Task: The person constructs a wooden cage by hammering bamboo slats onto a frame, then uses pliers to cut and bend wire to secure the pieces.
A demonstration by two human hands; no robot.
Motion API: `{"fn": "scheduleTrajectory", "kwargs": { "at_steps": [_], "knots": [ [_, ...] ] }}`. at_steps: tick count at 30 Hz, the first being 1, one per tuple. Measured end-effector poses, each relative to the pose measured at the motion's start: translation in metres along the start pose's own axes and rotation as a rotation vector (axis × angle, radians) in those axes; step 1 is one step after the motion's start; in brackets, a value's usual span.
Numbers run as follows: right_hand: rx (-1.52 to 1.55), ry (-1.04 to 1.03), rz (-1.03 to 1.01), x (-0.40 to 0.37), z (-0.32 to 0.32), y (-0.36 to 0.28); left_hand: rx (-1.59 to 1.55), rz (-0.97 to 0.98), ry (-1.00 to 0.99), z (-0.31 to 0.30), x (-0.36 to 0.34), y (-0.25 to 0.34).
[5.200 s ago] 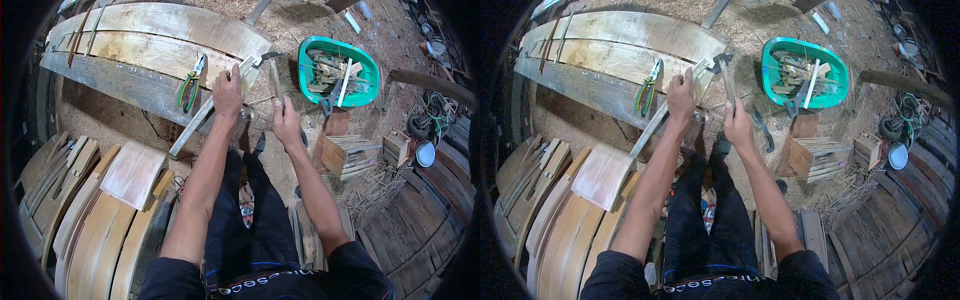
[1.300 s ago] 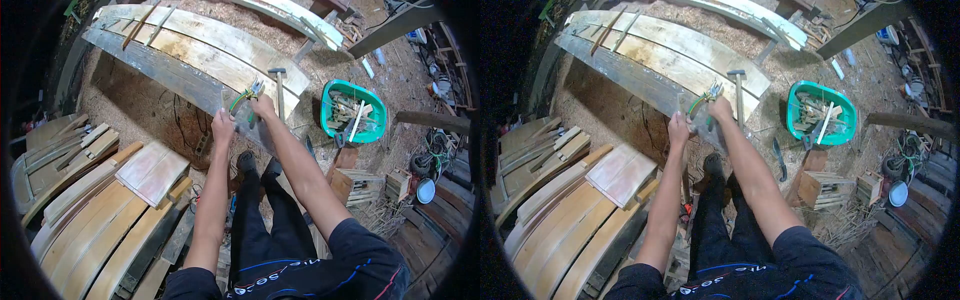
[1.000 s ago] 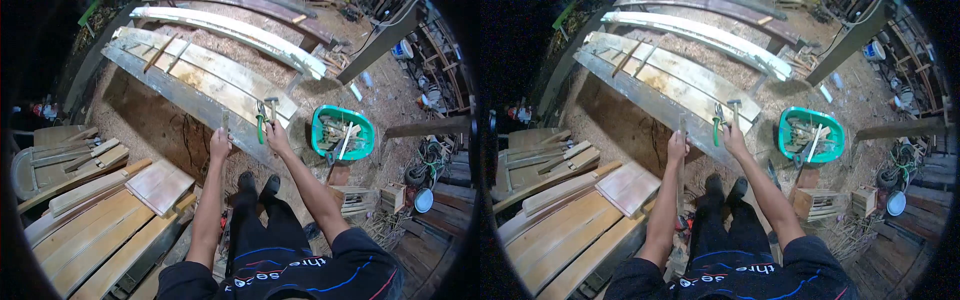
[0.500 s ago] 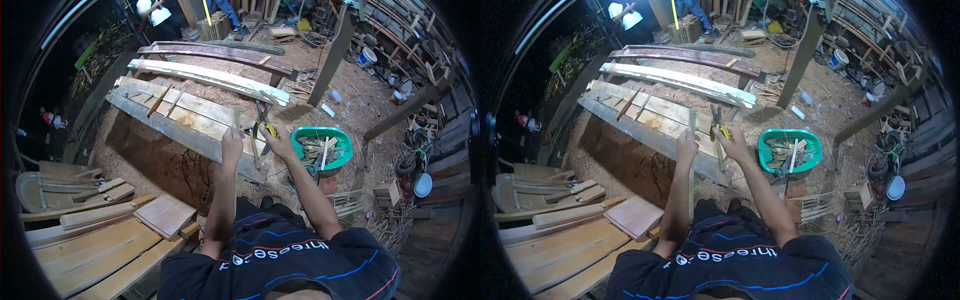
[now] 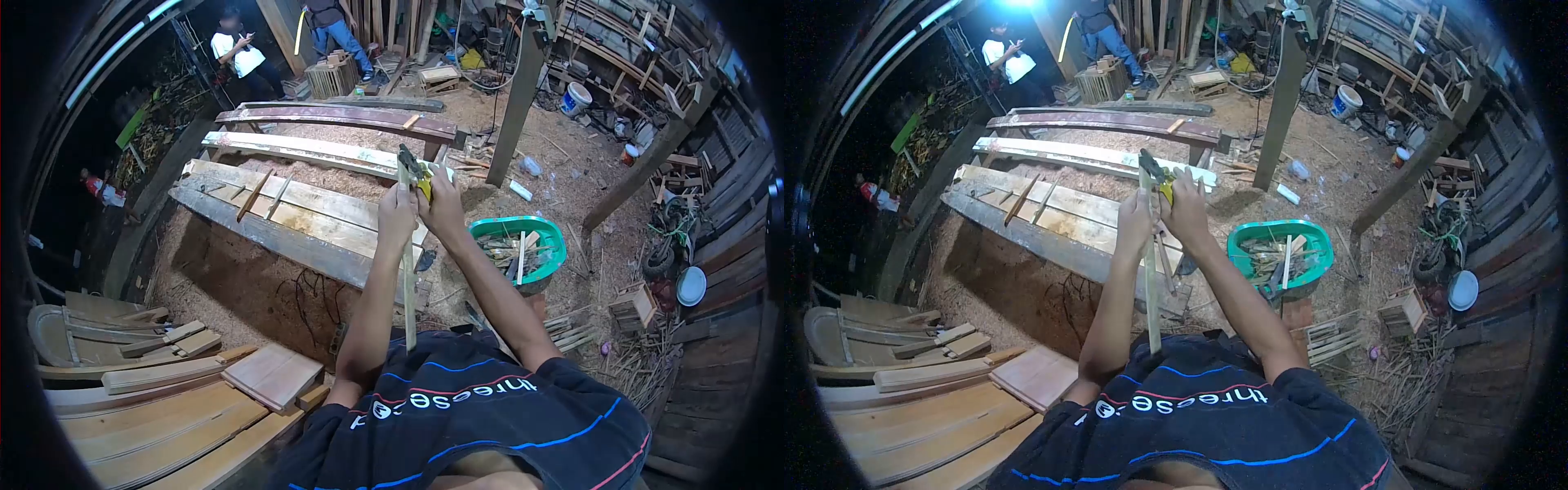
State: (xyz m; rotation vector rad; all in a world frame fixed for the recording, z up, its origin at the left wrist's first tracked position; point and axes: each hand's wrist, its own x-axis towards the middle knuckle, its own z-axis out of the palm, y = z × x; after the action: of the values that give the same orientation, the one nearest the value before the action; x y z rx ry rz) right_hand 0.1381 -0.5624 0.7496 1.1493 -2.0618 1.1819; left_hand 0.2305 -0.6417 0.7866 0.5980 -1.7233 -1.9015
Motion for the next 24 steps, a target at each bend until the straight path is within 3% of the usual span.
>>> {"fn": "scheduleTrajectory", "kwargs": {
  "at_steps": [2, 9, 12, 18, 22, 24],
  "knots": [
    [-0.014, 0.005, -0.079, 0.005, -0.005, 0.007, -0.031, -0.012, -0.007, 0.001, 0.0, -0.002],
    [0.262, -0.153, -0.023, 0.021, -0.034, 0.002, -0.134, -0.031, 0.044, 0.008, -0.011, -0.002],
    [0.273, -0.304, 0.077, 0.022, -0.042, -0.008, -0.093, 0.043, 0.158, 0.014, -0.013, -0.004],
    [0.29, -0.314, 0.115, 0.016, -0.039, -0.005, 0.144, 0.184, 0.272, 0.016, -0.017, -0.018],
    [0.389, -0.511, 0.371, 0.014, -0.042, 0.001, 0.349, 0.398, 0.309, 0.014, -0.013, -0.033],
    [0.376, -0.487, 0.331, 0.014, -0.043, 0.003, 0.156, 0.346, 0.293, 0.02, -0.019, -0.023]
  ]
}}
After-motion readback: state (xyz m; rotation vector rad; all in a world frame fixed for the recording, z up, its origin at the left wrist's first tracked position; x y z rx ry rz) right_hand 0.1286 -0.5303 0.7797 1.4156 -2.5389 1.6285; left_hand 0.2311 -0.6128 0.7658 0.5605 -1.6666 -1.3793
